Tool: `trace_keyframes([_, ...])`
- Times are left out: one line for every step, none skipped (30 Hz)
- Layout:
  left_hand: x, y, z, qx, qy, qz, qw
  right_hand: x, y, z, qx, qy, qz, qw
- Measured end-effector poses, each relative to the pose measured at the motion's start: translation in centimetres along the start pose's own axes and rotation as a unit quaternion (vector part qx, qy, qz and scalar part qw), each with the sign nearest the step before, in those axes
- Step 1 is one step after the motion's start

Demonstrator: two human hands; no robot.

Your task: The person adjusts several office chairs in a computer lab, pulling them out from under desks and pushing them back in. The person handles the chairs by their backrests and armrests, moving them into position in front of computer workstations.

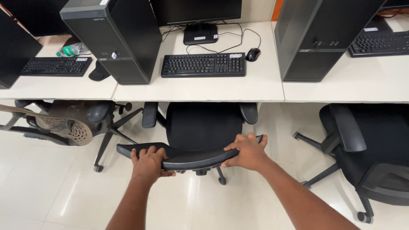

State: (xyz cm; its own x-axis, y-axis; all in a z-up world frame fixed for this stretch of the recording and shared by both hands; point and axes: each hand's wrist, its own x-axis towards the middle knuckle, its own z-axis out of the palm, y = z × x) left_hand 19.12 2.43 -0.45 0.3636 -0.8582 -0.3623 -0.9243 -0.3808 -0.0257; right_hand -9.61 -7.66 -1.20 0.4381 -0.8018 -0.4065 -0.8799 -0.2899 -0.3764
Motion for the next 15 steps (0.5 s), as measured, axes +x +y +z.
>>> trace_keyframes([0.0,-0.2,0.1,0.002,-0.004,-0.001,1.0,-0.1,-0.1,0.1,0.006,0.002,-0.003,1.0])
trace_keyframes([0.0,-0.2,0.4,0.0,-0.002,-0.001,1.0,-0.2,-0.2,0.2,0.011,0.005,-0.006,1.0])
trace_keyframes([0.0,-0.2,0.6,-0.003,-0.001,0.0,1.0,-0.4,-0.1,0.3,0.015,0.007,-0.009,1.0])
trace_keyframes([0.0,-0.3,0.5,-0.005,0.003,0.0,1.0,-0.5,-0.1,0.3,0.014,0.006,-0.007,1.0])
trace_keyframes([0.0,-0.4,0.5,-0.003,-0.002,0.0,1.0,-0.6,-0.1,0.3,0.012,0.006,-0.005,1.0])
trace_keyframes([0.1,-0.2,0.4,-0.002,-0.006,0.002,1.0,-0.8,0.0,0.3,0.009,0.005,0.0,1.0])
trace_keyframes([0.1,0.0,0.3,-0.001,-0.011,0.005,1.0,-0.8,0.2,0.2,0.014,0.01,0.002,1.0])
trace_keyframes([0.1,0.2,0.2,0.004,-0.012,0.009,1.0,-0.9,0.5,0.3,0.018,0.011,0.005,1.0])
trace_keyframes([0.2,0.4,0.1,0.009,-0.014,0.014,1.0,-1.1,0.7,0.3,0.023,0.012,0.007,1.0])
trace_keyframes([0.3,0.4,-0.1,0.015,-0.013,0.017,1.0,-1.2,0.7,0.3,0.016,0.008,0.011,1.0])
trace_keyframes([0.1,0.5,-0.2,0.014,-0.017,0.022,1.0,-1.4,0.8,0.3,0.01,0.004,0.016,1.0])
trace_keyframes([0.1,0.5,-0.3,0.016,-0.018,0.03,0.999,-1.3,0.7,0.2,0.006,0.003,0.022,1.0])
trace_keyframes([0.1,0.5,-0.5,0.017,-0.019,0.037,0.999,-1.3,0.6,0.1,-0.004,-0.004,0.027,1.0])
trace_keyframes([0.2,0.5,-0.6,0.01,-0.018,0.044,0.999,-1.5,0.7,0.1,-0.012,-0.01,0.037,0.999])
trace_keyframes([0.2,0.5,-0.6,0.003,-0.017,0.052,0.998,-1.6,0.7,0.0,-0.02,-0.017,0.046,0.999])
